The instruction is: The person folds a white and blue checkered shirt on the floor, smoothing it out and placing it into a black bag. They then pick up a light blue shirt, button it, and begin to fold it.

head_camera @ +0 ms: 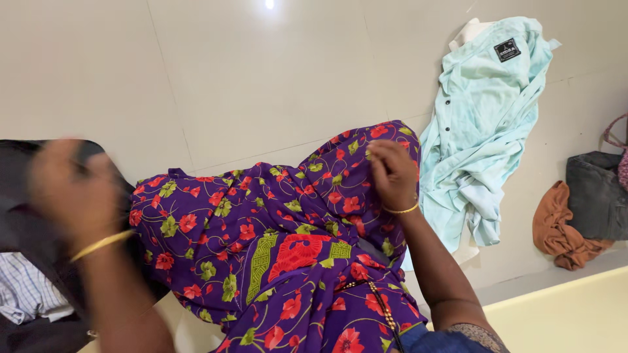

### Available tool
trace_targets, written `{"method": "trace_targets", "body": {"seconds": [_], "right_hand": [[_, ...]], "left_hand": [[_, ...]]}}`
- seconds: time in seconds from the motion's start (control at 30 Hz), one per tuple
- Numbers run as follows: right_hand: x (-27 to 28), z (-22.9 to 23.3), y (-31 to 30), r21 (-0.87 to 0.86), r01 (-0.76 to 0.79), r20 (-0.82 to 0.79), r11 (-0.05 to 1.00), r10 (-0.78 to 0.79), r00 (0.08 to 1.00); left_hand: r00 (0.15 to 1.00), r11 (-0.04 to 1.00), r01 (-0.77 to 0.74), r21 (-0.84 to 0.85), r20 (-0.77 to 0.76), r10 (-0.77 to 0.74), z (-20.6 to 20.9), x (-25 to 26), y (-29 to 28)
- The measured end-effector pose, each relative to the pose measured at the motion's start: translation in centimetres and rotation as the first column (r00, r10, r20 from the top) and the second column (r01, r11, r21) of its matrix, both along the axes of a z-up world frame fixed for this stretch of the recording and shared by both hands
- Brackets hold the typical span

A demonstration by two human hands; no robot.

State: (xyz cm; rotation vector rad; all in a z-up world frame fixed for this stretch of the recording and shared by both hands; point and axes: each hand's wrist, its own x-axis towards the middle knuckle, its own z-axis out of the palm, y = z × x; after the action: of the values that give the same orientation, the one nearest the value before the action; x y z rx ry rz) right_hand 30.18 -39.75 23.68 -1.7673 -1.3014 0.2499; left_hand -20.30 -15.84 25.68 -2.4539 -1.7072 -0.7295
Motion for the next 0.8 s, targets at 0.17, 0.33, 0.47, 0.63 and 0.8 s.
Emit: {"method": "trace_targets", "body": {"seconds": [0.17,0.33,0.47,0.63,0.8], "right_hand": [[3.6,-1.8,0.4,0.02,0.224,-0.094,0.974,-0.221,0.971],[11.5,-8.2,1.3,-0.178,0.297,-0.299,0.938,-0.339,0.892],[18.6,-16.8,2.4,-0.366,0.348,-0.25,0.863,-0.452,0.856],[27.1,-26.5,6.2,-0.381,0.392,0.296,0.837,-0.291,0.91],[31.6,-27.9,11.3,-0.459,0.542,0.53,0.704,-0.273,0.803]], "left_hand": [[0.888,0.627,0.166,-0.761,0.391,0.24,-20.2,17.4,5.4],[0.953,0.37,-0.258,-0.893,-0.171,0.251,-29.0,28.0,2.1],[0.919,0.311,-0.356,-0.881,-0.269,0.29,-26.8,29.8,0.9],[0.913,0.28,-0.383,-0.881,-0.315,0.258,-26.1,30.6,1.5],[0.923,0.245,-0.361,-0.9,-0.308,0.231,-26.2,30.4,1.7]]}}
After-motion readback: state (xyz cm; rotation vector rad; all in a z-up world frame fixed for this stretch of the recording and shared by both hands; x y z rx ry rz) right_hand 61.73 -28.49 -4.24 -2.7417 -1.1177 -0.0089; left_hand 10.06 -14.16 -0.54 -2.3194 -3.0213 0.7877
